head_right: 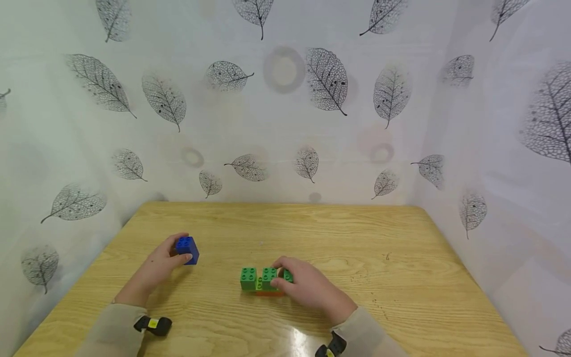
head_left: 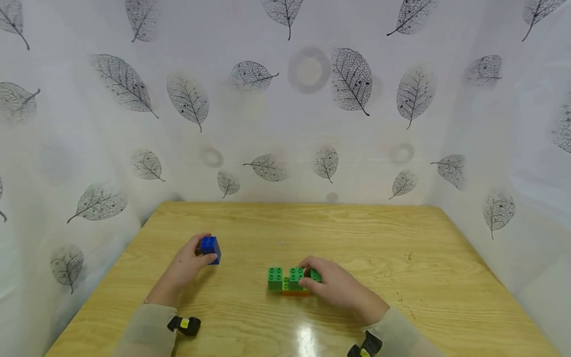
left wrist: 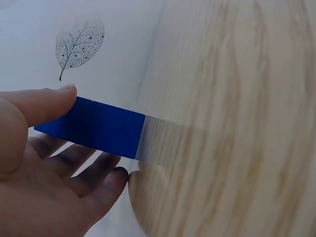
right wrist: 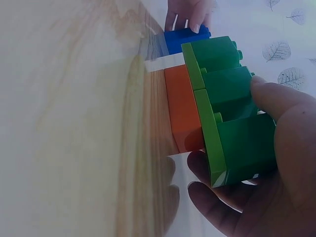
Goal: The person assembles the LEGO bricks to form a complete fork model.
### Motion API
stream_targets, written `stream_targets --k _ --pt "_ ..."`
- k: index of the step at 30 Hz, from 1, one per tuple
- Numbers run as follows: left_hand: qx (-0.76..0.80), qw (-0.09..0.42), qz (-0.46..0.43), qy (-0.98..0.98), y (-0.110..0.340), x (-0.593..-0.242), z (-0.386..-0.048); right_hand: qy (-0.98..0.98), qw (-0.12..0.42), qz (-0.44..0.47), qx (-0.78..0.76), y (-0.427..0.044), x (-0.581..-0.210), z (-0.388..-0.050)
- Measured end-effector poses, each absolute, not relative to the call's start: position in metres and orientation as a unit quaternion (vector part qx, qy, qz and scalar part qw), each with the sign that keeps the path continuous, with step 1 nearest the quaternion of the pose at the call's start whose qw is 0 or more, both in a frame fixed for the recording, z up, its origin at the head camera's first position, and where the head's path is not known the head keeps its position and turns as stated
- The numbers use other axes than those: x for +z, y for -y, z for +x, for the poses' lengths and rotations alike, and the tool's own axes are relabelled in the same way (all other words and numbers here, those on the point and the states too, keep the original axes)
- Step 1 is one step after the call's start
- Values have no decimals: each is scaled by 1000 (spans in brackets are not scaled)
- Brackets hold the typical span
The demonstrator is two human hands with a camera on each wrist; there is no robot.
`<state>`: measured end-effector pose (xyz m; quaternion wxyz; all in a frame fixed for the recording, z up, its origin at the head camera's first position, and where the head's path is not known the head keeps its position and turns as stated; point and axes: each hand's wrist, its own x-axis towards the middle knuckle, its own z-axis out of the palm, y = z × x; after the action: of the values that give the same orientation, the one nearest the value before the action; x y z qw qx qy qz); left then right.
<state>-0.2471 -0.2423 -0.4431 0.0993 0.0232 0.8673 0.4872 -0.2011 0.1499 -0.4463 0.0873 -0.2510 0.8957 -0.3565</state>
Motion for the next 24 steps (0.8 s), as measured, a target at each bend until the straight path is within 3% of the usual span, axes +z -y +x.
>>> stream_targets --k 24 --pt "482 84 41 -871 239 -450 -247 -907 82 -245 -331 -150 -448 -201"
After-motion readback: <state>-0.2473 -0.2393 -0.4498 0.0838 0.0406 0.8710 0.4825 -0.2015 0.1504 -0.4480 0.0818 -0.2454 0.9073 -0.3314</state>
